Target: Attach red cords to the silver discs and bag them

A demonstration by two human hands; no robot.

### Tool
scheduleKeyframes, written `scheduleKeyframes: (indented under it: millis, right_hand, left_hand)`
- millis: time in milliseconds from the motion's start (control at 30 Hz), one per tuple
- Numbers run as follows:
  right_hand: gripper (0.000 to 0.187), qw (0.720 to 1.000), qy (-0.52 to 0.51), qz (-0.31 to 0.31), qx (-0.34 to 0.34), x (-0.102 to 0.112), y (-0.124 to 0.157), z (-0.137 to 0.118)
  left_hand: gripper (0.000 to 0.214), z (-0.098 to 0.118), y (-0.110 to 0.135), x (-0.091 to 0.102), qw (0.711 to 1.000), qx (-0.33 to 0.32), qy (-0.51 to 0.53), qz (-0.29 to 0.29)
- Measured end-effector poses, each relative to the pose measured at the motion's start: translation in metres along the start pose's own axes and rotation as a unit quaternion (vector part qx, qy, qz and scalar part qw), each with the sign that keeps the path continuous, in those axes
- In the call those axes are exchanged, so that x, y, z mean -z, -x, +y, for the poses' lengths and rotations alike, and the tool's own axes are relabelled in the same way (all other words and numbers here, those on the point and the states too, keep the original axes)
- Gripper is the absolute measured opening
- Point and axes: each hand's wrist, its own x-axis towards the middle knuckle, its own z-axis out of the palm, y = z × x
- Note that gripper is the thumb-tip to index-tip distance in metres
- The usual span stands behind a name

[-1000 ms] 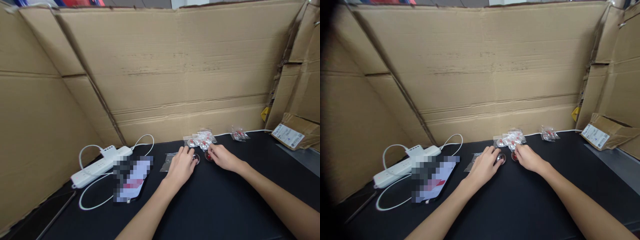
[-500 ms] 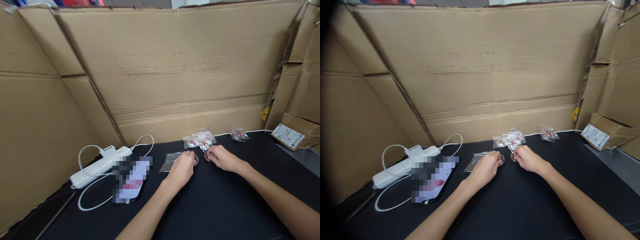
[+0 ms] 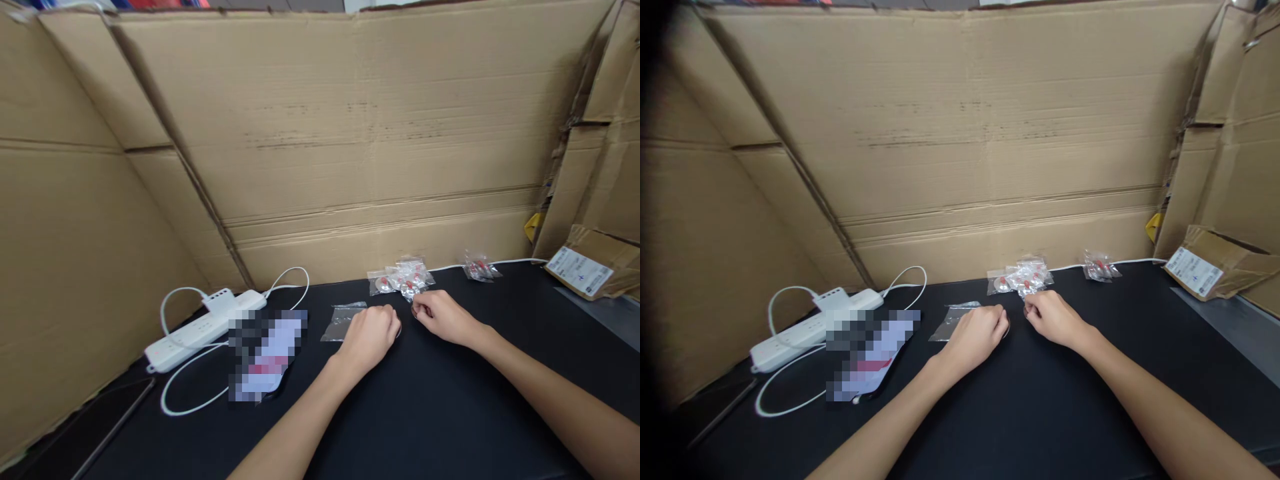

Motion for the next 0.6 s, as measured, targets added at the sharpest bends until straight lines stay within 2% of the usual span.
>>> scheduleKeyframes:
  millis: [133,367,600]
  right_hand:
    - [0.016,1.000,-0.014,0.010,-0.018,-0.001,0.000,0.000]
    - [0.010,0.997,-0.033,0.001,-0.066,-0.002,0.001,0.008]
    - [0.010,0.995,-0.080,0.016,-0.051,-0.004,0.001,0.016]
  left_hand:
    - [0.042,-0.002,0.000,0.000,1.000,0.007,0.003,0.013]
    - [0.021,-0.008,0.001,-0.006,0.994,0.002,0.108,0.033]
    - [0.017,-0.011,0.000,-0.009,0.983,-0.034,0.178,0.039]
